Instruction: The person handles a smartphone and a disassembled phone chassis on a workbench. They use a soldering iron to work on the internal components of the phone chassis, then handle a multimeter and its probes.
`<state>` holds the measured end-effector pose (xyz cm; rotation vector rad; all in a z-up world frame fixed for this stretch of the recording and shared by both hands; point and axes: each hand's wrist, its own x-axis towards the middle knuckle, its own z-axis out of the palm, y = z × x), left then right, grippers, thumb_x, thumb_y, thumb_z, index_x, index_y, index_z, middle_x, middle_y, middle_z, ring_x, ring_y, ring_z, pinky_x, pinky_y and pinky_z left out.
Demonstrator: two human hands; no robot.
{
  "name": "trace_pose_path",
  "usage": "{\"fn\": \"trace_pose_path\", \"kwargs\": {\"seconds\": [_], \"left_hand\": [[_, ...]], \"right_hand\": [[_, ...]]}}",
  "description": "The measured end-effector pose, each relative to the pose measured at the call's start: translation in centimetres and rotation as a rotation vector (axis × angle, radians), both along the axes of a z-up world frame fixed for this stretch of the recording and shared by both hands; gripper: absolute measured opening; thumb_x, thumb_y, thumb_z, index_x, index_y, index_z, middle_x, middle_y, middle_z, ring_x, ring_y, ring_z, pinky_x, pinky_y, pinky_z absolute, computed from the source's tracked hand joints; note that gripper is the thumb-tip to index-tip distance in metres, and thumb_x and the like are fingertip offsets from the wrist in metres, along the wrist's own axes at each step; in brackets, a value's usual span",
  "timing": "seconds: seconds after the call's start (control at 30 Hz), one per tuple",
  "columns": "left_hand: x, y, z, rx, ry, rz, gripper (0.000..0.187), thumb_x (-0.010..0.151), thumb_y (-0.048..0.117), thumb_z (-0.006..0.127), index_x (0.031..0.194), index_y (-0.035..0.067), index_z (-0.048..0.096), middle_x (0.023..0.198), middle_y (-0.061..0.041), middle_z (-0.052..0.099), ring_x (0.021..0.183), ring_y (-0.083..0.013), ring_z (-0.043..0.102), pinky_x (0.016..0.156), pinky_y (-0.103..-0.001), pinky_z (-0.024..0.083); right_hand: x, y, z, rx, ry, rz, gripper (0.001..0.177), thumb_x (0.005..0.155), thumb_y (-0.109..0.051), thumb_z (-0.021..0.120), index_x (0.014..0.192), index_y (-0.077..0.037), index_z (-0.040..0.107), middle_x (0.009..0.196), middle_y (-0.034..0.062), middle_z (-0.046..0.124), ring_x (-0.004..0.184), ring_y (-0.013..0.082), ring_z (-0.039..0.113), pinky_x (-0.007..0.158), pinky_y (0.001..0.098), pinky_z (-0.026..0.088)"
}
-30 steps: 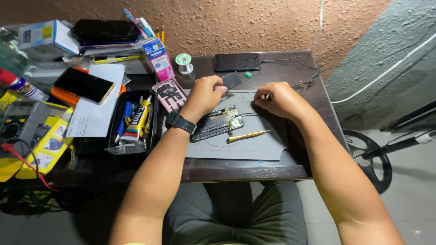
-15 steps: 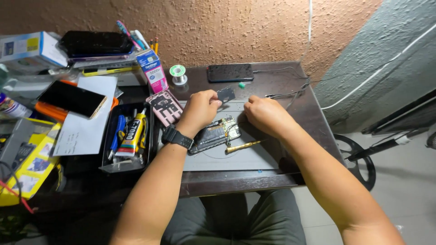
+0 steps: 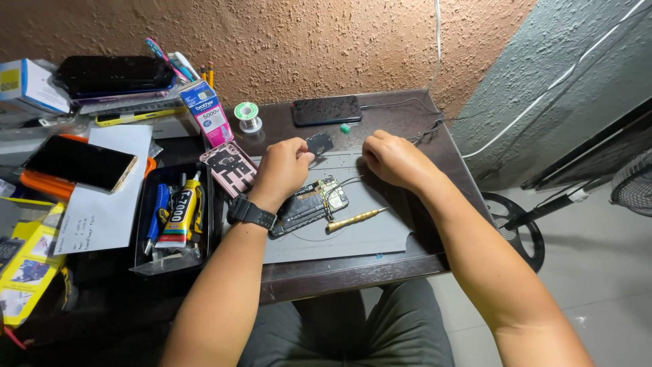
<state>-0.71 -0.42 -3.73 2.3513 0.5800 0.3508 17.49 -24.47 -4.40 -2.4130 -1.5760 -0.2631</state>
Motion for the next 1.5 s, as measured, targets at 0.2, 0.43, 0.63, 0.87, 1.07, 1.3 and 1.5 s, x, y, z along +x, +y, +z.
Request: {"fn": "trace_pose_path", "kwargs": {"seconds": [0.2,0.43,0.63,0.87,1.07,1.3,1.5], "left_hand": [[0.3,0.3,-0.5,-0.003,-0.031,-0.013,0.026,0.106,0.028,0.077,0.127,0.017,0.087,0.117,-0.009,0.09,0.122,-0.0415,0.082,0.104,-0.057,0.065],[0.2,-0.1,0.2,0.006,-0.033,0.024,0.026,0.106,0.029,0.077,0.127,0.017,0.087,0.117,-0.009,0.09,0.121,-0.0412,0.082,0.104,-0.056,0.065],[1.2,0.5,-1.1,-0.002,0.046,0.078,0.027,0.108,0.035,0.073,0.132,0.027,0.085,0.122,0.0,0.089,0.129,-0.0375,0.081,0.115,-0.062,0.057],[1.4,0.4,-1.1,-0.006,0.039,0.042,0.026,0.109,0.032,0.073,0.131,0.025,0.085,0.124,-0.003,0.089,0.128,-0.0398,0.081,0.111,-0.065,0.059],[0.0,-0.1,0.7,-0.031,0.025,0.042,0.026,0.11,0.029,0.073,0.131,0.02,0.085,0.122,-0.006,0.09,0.128,-0.0405,0.081,0.11,-0.06,0.062],[0.0,1.4,0.8,-0.051,-0.073,0.085,0.024,0.109,0.027,0.075,0.127,0.015,0.085,0.117,-0.009,0.09,0.123,-0.0402,0.082,0.104,-0.058,0.065],[-0.1,1.4,0.5,-0.035,-0.087,0.087,0.022,0.108,0.027,0.077,0.124,0.015,0.086,0.111,-0.007,0.09,0.118,-0.0366,0.084,0.099,-0.052,0.066]], "right_hand": [[1.0,0.6,-1.3,0.017,0.018,0.0,0.008,0.104,-0.016,0.075,0.108,-0.009,0.075,0.098,0.013,0.07,0.085,0.0463,0.082,0.072,0.054,0.068],[-2.5,1.8,1.2,0.09,-0.017,0.035,0.01,0.104,-0.019,0.078,0.112,-0.013,0.075,0.102,0.0123,0.069,0.086,0.0467,0.08,0.071,0.0552,0.068],[-3.0,3.3,0.5,0.025,-0.056,0.148,0.013,0.105,-0.025,0.08,0.108,-0.014,0.075,0.105,0.0108,0.068,0.097,0.0467,0.079,0.072,0.0563,0.066],[-2.4,3.7,-0.8,-0.018,-0.134,0.132,0.016,0.108,-0.031,0.078,0.105,-0.016,0.074,0.102,0.0058,0.067,0.102,0.0366,0.078,0.073,0.0485,0.066],[-2.3,4.1,-0.1,-0.077,-0.075,0.128,0.017,0.106,-0.028,0.078,0.106,-0.013,0.071,0.102,0.0083,0.065,0.105,0.0391,0.076,0.073,0.0515,0.066],[-2.0,4.2,0.0,-0.075,-0.033,0.123,0.018,0.103,-0.027,0.081,0.105,-0.012,0.07,0.103,0.0104,0.066,0.107,0.0419,0.076,0.075,0.0538,0.065],[-2.5,4.1,0.3,0.012,-0.023,0.145,0.013,0.1,-0.022,0.086,0.101,-0.013,0.078,0.1,0.0091,0.067,0.103,0.0393,0.075,0.078,0.0498,0.064]]}}
